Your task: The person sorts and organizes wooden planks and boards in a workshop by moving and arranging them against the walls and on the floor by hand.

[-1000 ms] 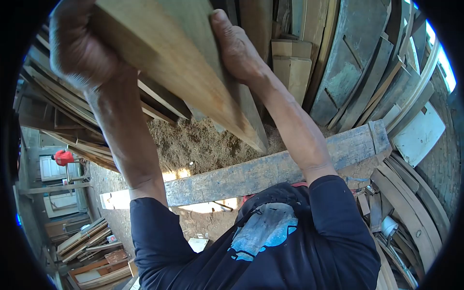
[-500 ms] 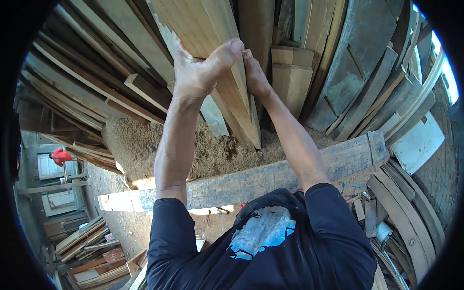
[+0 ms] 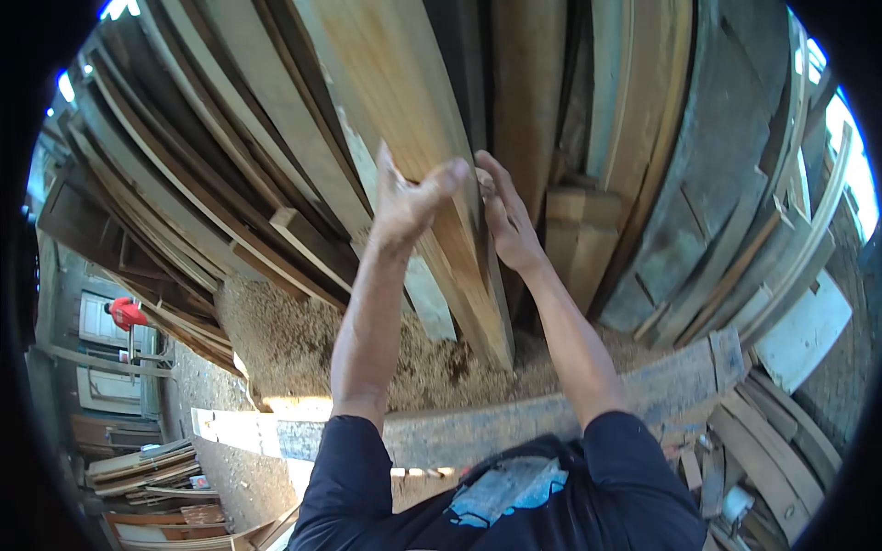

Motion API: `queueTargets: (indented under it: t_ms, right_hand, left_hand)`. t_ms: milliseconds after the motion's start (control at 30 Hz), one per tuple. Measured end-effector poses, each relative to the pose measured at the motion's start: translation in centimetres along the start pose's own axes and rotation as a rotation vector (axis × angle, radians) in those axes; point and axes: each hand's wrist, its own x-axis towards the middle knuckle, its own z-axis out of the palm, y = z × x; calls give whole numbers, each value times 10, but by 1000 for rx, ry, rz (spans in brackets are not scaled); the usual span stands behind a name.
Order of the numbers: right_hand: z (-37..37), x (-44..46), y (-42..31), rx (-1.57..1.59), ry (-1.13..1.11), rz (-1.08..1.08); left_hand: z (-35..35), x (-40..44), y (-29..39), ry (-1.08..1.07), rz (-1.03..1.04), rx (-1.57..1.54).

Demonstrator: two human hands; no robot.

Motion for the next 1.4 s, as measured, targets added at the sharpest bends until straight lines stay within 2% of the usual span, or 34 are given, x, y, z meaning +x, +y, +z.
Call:
queueTargets:
  t_ms: [33, 100, 200, 300, 433, 533, 600, 767, 867, 967, 1100, 1167, 1200, 1267, 1367, 1400]
  right_hand:
    - [1, 6, -21, 164, -58, -16]
    - [5, 10, -11, 1, -103, -93]
    - [8, 23, -9, -165, -103, 11]
    - [0, 40, -2, -224, -95, 30]
    - [1, 62, 8, -176, -132, 72]
    - [-1, 86, 13, -522, -248, 39]
    - [1, 98, 25, -537, -277, 211]
    - [7, 91, 29, -724, -238, 367]
    - [6, 76, 31, -688, -275, 458]
    - [-5, 52, 52, -606, -305, 356]
    - [-18, 29, 68, -549, -263, 285]
    - [-32, 12, 87, -453, -195, 224]
    - [-39, -2, 83, -292, -104, 376]
    - [-64, -41, 90, -337, 17, 439]
    - [-107, -128, 116, -420, 177, 573]
    - [-122, -156, 116, -476, 142, 671]
  left_hand:
    - [-2, 2, -4, 11, -22, 43]
    - [-6, 8, -12, 21, -48, 130]
    - [-15, 14, -33, 185, 357, 1163]
    - [-25, 9, -51, 257, 184, 898]
    - [-53, 10, -83, 439, 132, 771]
    - [-71, 11, -106, 457, 43, 822]
    - [-79, 10, -123, 451, 41, 899]
    - [-81, 8, -133, 404, 161, 1109]
    - [-77, 7, -135, 406, 175, 1160]
    - [-74, 16, -132, 423, 246, 1226]
    - [-56, 40, -120, 429, 102, 1285]
    - [-54, 55, -137, 520, 58, 1325]
    - [-54, 57, -143, 561, 109, 1365]
    - [-63, 62, -152, 577, 288, 1379]
    - [-48, 57, -144, 601, 155, 1338]
    - [-46, 58, -144, 583, 204, 1271]
